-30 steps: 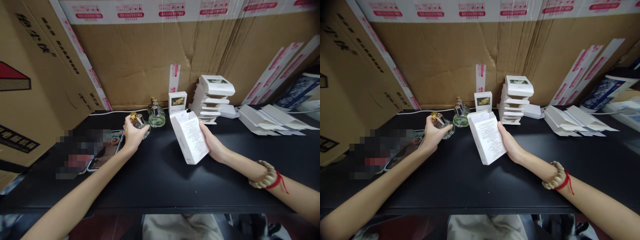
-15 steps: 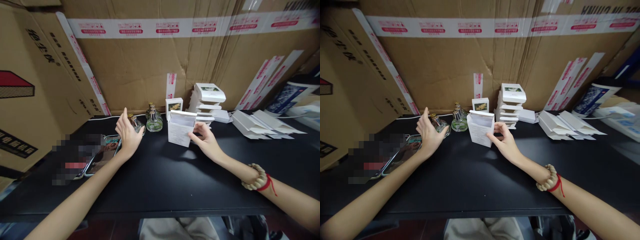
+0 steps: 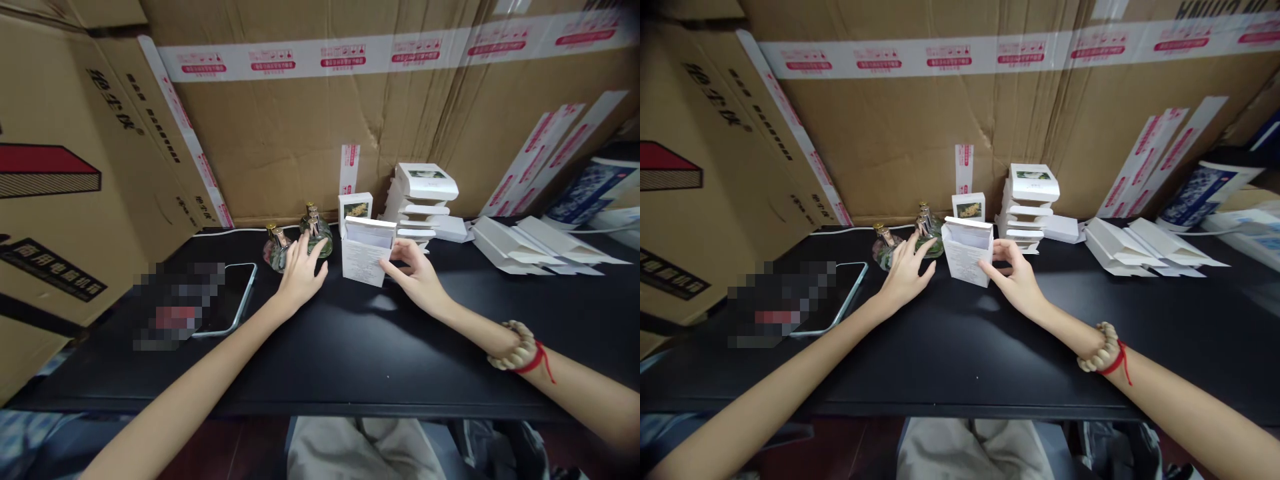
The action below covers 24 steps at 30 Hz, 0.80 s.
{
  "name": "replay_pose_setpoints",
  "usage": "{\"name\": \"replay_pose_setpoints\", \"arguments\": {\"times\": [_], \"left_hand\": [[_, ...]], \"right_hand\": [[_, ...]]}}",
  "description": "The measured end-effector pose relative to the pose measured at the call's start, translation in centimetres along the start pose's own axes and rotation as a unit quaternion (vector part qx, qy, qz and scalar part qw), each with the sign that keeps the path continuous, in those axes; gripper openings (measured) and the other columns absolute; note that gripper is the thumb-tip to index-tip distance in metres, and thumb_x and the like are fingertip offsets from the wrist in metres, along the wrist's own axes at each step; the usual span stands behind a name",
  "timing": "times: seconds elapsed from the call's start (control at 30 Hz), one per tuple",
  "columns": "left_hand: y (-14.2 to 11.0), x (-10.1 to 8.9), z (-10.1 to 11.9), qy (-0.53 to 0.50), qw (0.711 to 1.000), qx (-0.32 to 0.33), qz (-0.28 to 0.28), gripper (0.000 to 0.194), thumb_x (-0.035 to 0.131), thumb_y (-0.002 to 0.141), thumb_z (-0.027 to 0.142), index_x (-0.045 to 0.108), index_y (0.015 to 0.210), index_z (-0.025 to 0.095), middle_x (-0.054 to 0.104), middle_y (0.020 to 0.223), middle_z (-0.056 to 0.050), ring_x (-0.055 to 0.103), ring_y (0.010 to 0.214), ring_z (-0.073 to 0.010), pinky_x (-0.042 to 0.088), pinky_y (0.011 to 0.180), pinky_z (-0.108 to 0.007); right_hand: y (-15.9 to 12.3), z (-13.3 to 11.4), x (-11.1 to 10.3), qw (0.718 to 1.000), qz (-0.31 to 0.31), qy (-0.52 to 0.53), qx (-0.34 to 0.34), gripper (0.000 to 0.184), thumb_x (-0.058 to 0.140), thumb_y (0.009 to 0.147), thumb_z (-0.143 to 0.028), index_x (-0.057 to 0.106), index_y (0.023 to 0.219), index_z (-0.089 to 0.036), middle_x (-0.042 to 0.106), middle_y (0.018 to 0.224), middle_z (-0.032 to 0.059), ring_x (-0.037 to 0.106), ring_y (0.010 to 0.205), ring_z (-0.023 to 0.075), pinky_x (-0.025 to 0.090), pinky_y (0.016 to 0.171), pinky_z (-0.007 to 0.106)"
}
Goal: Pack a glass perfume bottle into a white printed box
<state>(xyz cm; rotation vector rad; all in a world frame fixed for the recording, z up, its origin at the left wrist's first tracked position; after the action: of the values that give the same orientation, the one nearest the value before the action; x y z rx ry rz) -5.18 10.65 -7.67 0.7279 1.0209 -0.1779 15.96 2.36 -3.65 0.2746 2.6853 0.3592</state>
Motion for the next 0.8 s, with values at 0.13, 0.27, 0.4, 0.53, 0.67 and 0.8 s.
{"name": "replay_pose_setpoints", "arguments": {"times": [0.13, 0.27, 0.4, 0.53, 0.67, 0.8], "left_hand": [[0.16, -0.83, -0.02, -0.008, 0.999, -0.014, 0.038, 0.038, 0.048, 0.089, 0.022, 0.049, 0.127, 0.02, 0.05, 0.118, -0.011, 0.048, 0.11, -0.0247, 0.039, 0.099, -0.043], [0.21, -0.97, -0.01, 0.005, 0.999, 0.001, 0.039, 0.033, 0.049, 0.089, 0.022, 0.055, 0.122, 0.02, 0.044, 0.112, -0.012, 0.049, 0.102, -0.0244, 0.045, 0.091, -0.042], [0.37, -0.51, -0.51, 0.01, 0.999, -0.028, 0.01, 0.036, 0.052, 0.088, 0.021, 0.053, 0.124, 0.021, 0.04, 0.124, -0.014, 0.047, 0.107, -0.0257, 0.045, 0.093, -0.044], [0.61, -0.55, -0.87, 0.007, 0.999, -0.034, -0.002, 0.034, 0.052, 0.088, 0.024, 0.053, 0.122, 0.024, 0.046, 0.11, -0.01, 0.049, 0.105, -0.0244, 0.05, 0.086, -0.04], [0.59, -0.59, -0.64, -0.006, 0.999, -0.036, -0.022, 0.031, 0.051, 0.09, 0.027, 0.055, 0.12, 0.022, 0.046, 0.104, -0.008, 0.058, 0.089, -0.0198, 0.054, 0.076, -0.033], [0.38, -0.41, -0.31, -0.016, 0.998, -0.026, -0.049, 0.025, 0.044, 0.092, 0.021, 0.062, 0.109, 0.022, 0.047, 0.11, -0.009, 0.063, 0.081, -0.0184, 0.055, 0.069, -0.032]], "right_hand": [[-0.06, 0.11, 0.07, 1.0, 0.008, -0.005, -0.003, 0.036, 0.065, 0.078, -0.04, 0.046, 0.102, -0.021, 0.061, 0.097, 0.0064, 0.06, 0.087, 0.0172, 0.054, 0.06, 0.026], [-0.21, -0.11, 0.14, 1.0, 0.003, -0.013, -0.013, 0.035, 0.064, 0.079, -0.04, 0.047, 0.102, -0.021, 0.06, 0.097, 0.0057, 0.06, 0.088, 0.0164, 0.053, 0.062, 0.025], [-0.25, -0.47, 0.23, 1.0, -0.005, -0.012, -0.014, 0.035, 0.064, 0.079, -0.04, 0.047, 0.104, -0.021, 0.059, 0.1, 0.0066, 0.059, 0.089, 0.0172, 0.055, 0.064, 0.028], [-0.18, -0.48, 0.31, 1.0, -0.004, -0.011, -0.007, 0.034, 0.063, 0.079, -0.041, 0.047, 0.102, -0.021, 0.059, 0.099, 0.0065, 0.059, 0.09, 0.0179, 0.055, 0.064, 0.029], [-0.15, -0.32, 0.32, 1.0, -0.009, -0.007, -0.009, 0.035, 0.063, 0.079, -0.04, 0.047, 0.104, -0.022, 0.059, 0.099, 0.0056, 0.058, 0.089, 0.0171, 0.055, 0.064, 0.028], [-0.14, -0.29, 0.31, 1.0, -0.014, -0.005, -0.012, 0.035, 0.064, 0.079, -0.04, 0.047, 0.105, -0.022, 0.059, 0.1, 0.0055, 0.058, 0.09, 0.0168, 0.055, 0.067, 0.028]]}}
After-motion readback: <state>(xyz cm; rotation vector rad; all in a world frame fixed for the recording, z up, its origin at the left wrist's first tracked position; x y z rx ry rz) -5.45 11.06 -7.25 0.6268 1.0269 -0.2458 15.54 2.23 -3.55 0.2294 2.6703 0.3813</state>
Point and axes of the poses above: each hand's wrist, its own y-axis towards the middle knuckle, its own x-axis out of the palm, z = x × y, the point moved 2 cm from there along y, towards the middle knuckle
